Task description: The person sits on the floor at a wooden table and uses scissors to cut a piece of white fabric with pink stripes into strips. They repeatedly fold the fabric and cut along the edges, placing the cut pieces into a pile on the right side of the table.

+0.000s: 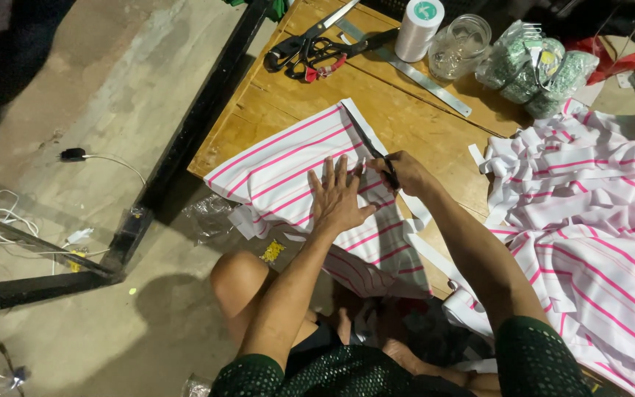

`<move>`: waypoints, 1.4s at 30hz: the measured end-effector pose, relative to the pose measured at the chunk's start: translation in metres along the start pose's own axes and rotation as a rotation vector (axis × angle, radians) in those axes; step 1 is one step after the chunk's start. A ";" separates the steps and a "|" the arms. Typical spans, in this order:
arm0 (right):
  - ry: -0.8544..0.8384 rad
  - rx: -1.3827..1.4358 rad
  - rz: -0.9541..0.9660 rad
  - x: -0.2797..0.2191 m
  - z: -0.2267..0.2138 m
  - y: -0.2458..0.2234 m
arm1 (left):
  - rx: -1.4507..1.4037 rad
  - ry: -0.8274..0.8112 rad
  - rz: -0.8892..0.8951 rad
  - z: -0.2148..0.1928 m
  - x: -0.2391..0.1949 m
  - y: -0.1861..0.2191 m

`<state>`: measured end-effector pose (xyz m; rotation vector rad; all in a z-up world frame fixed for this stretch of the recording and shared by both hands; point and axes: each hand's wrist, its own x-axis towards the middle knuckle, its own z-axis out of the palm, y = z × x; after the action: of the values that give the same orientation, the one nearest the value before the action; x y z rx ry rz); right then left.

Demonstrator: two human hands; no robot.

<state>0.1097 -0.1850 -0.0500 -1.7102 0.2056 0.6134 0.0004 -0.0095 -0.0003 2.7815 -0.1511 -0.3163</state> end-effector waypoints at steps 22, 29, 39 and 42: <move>-0.050 -0.105 -0.124 0.026 0.002 -0.011 | -0.013 -0.011 -0.002 0.011 0.007 -0.004; 0.050 -0.091 -0.196 0.007 0.006 -0.003 | 0.025 -0.021 -0.024 0.026 0.017 -0.007; 0.000 -0.096 -0.223 0.005 0.004 -0.015 | 0.032 -0.008 -0.016 0.010 0.005 -0.002; -0.011 -0.019 -0.174 0.003 0.010 -0.027 | 0.003 -0.017 -0.022 0.019 0.011 -0.005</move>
<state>0.1219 -0.1688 -0.0296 -1.7212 0.0420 0.4971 0.0073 -0.0123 -0.0214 2.7860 -0.1256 -0.3450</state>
